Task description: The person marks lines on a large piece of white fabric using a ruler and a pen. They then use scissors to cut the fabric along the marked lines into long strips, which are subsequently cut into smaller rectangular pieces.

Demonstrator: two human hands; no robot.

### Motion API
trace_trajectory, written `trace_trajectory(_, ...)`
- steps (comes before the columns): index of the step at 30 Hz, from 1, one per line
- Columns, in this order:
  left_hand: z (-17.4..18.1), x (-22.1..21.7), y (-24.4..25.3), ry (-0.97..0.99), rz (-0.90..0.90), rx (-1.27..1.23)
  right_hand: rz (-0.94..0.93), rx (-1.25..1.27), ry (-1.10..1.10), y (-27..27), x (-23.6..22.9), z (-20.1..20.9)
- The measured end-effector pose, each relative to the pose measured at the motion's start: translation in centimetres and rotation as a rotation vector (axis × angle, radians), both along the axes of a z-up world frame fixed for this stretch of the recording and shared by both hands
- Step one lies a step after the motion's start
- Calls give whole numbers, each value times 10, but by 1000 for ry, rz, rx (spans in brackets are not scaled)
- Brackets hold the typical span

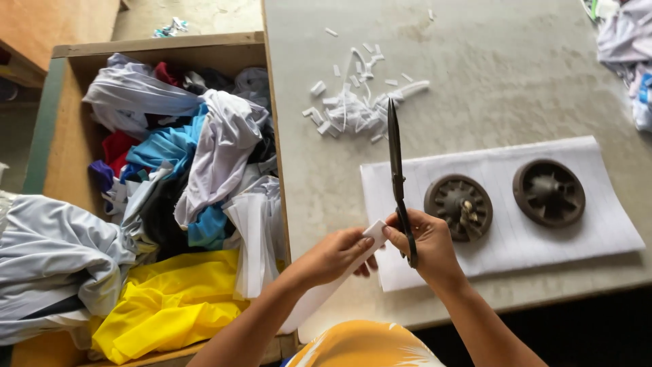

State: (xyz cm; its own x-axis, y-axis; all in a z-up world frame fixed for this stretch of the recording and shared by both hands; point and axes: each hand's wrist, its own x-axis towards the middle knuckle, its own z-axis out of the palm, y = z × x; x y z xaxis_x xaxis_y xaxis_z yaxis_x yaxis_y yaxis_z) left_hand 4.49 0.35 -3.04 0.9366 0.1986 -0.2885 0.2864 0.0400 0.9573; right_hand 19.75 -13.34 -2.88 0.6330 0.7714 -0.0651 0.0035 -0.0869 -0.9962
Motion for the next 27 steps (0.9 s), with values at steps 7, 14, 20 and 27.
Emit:
trace_trajectory(7, 12, 57, 63, 144, 173, 21, 162, -158, -153, 19, 78, -15)
trace_trajectory(14, 21, 105, 125, 119, 152, 23, 549, -331, -162, 7, 156, -57)
trace_trajectory(20, 22, 136, 144, 199, 108, -20, 579, -387, -59, 27, 180, -61)
trace_trajectory(27, 23, 142, 150, 262, 100, -25, 566, -381, 24, 46, 178, -56)
